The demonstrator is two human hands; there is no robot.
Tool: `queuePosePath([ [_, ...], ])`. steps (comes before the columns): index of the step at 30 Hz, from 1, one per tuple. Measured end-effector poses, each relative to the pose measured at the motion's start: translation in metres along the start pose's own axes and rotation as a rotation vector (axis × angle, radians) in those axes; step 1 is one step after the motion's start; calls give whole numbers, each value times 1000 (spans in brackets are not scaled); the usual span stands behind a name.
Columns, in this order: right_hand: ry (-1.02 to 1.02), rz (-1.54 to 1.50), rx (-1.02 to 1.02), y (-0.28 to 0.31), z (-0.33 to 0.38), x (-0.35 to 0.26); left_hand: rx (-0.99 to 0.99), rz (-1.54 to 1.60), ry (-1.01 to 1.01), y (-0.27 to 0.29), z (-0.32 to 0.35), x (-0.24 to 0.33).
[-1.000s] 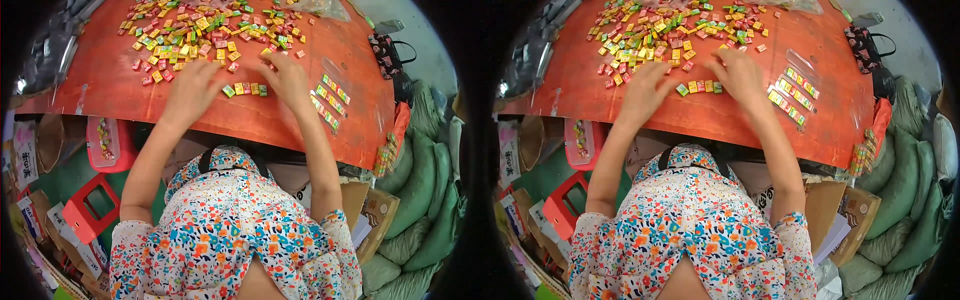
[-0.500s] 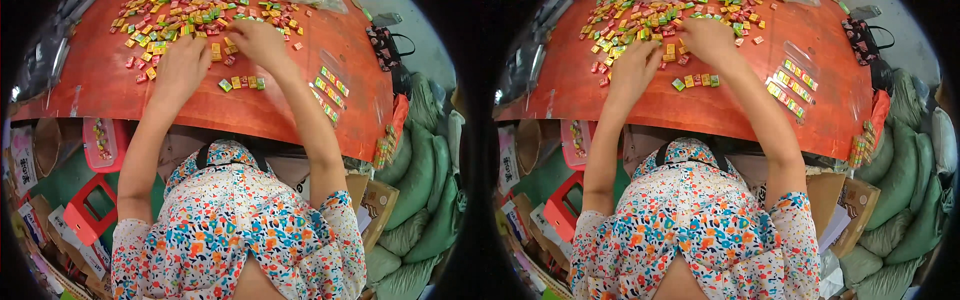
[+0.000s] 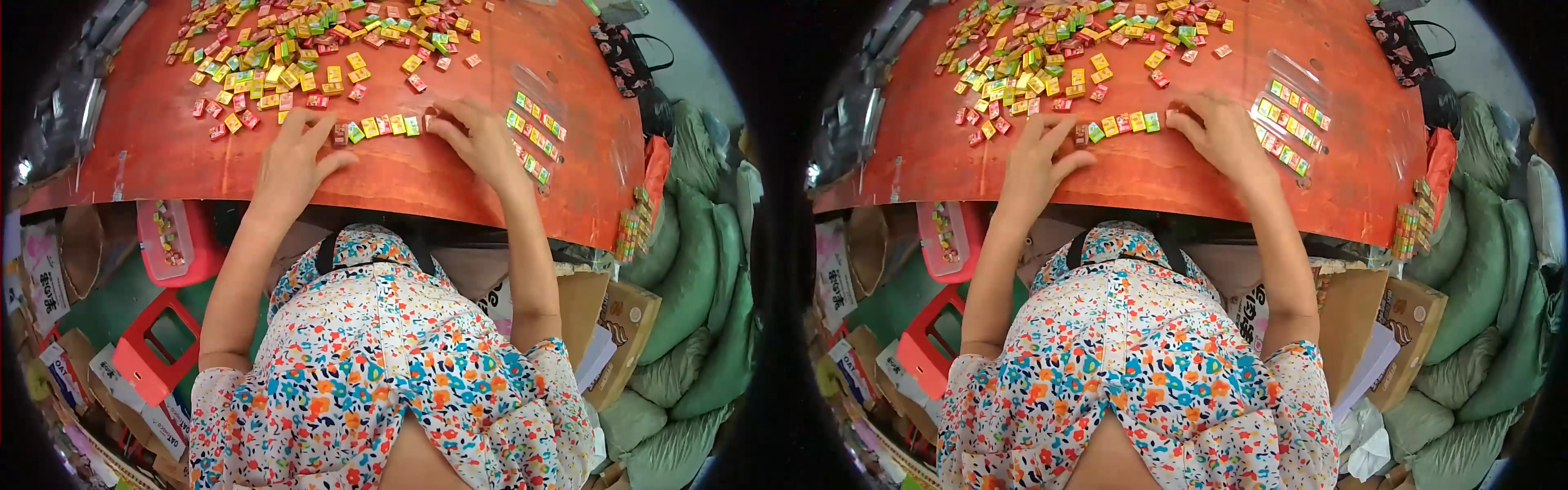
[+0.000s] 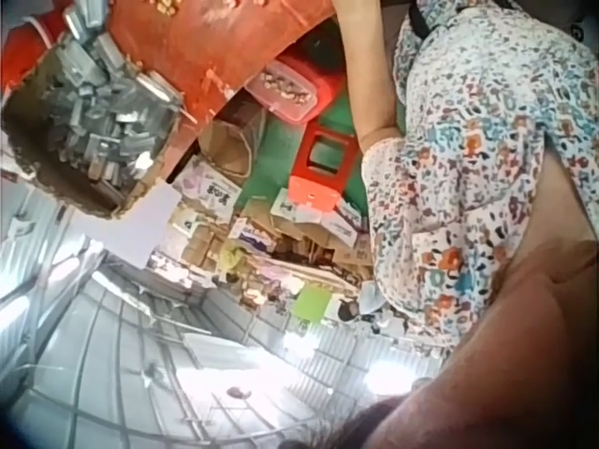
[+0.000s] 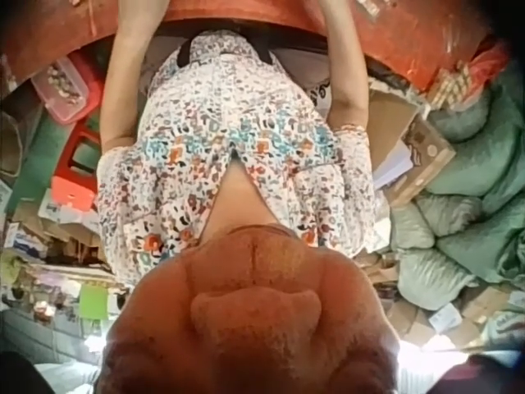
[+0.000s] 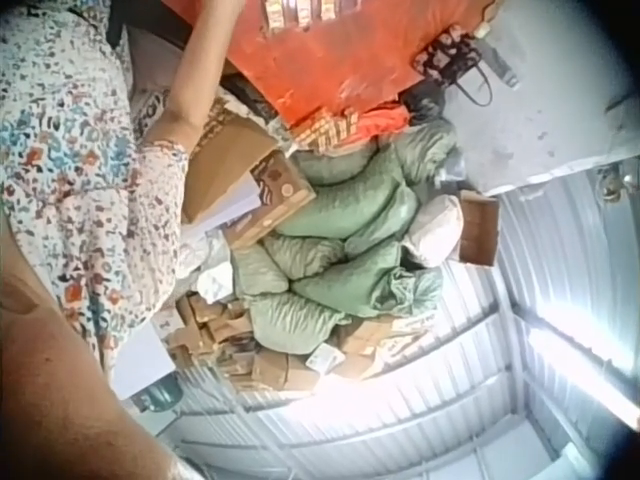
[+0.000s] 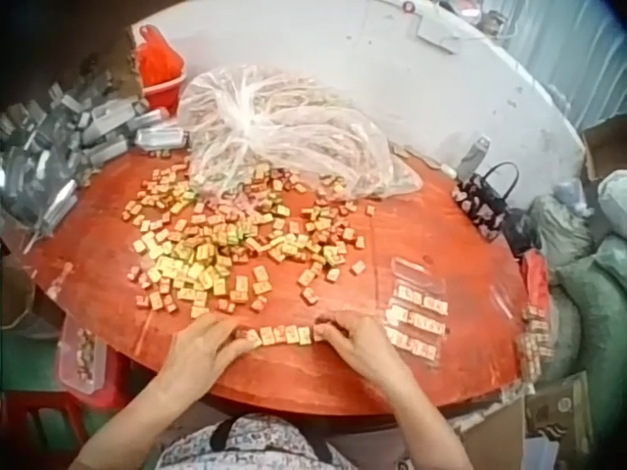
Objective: Arranging small colorful rectangular items into clear plastic trays on a workbench.
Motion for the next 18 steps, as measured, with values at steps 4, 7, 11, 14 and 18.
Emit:
queuePosePath([
  [4, 360, 231, -7, 2, 7, -21, -54, -33, -87, -1, 6, 6],
  [7, 480, 180, -57, -6, 8, -33, -108, -44, -99, -16, -4, 3],
  [11, 452, 214, -98, -19, 5, -37, -191, -24, -138, -28, -11, 0],
  [14, 400, 166, -107, -21, 3, -30, -199, -92, -92, -26, -9, 2],
  [18, 381, 121, -102, -20, 6, -32, -210, -173, 4, -16, -8, 6],
])
Point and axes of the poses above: each hand's wrist, its own z-axis away from the middle knuckle, its own y-axis out of the back of the hand, x = y × z, the point moved 9 cm from there along -z, towards the middle knuckle, and after that the axes turned 2 degrees about y, right-handed, at the moved point
